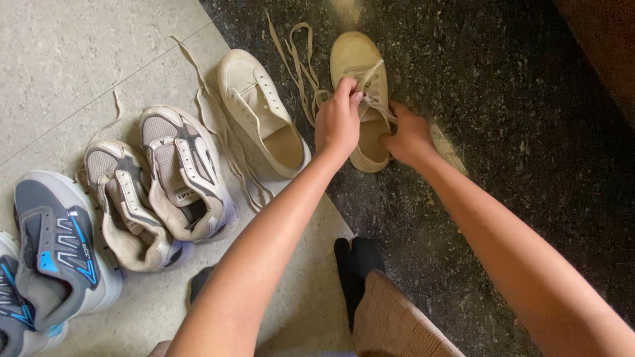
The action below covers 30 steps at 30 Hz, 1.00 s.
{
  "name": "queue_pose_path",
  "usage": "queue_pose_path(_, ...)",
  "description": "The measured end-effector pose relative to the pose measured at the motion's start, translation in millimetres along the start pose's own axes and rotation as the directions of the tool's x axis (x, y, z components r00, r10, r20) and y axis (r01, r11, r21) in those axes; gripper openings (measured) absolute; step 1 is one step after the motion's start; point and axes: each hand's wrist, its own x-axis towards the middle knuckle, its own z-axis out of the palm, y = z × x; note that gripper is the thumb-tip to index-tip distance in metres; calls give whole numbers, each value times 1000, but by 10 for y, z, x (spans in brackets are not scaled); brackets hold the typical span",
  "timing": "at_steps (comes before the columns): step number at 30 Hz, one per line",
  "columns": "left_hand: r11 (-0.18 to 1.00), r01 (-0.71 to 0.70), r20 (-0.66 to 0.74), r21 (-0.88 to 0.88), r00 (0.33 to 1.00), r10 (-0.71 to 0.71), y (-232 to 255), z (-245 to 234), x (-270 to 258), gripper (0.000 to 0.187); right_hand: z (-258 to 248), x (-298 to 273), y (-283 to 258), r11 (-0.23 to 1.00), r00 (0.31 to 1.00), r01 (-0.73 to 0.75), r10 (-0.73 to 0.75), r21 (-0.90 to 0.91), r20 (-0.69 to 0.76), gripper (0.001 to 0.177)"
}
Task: The person removes the laces from a pair of white shoes and then re-laces them. The person then removes the laces from a second pair of beige shoes and begins to re-lace them.
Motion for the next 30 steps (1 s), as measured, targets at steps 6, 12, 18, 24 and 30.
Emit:
queue_pose_path(6, 991, -98, -42, -87, 995, 95, -111, -50, -187, 10, 0, -333, -26, 996, 996, 86, -86, 27, -13, 82)
queue_pose_path(12, 934, 87, 15, -347, 996, -87, 37, -341, -449, 13, 58, -674, 149, 976, 997, 39, -54, 216, 61, 81)
queue_pose_path(18, 861, 285, 14, -421, 951, -308, 161, -715, -932, 12, 207, -1028, 326, 966, 992, 31, -60, 257, 108, 84)
queue_pose_path(24, 916, 247, 55, -317, 969, -242, 297, -1110, -1081, 16, 310, -1360, 344, 958, 990, 70, -101, 277, 97, 85)
queue_pose_path(30, 669, 432, 108, -605, 877, -468, 361, -1147, -948, 19, 355, -1586, 402, 943, 969, 217, -239, 252, 62, 83)
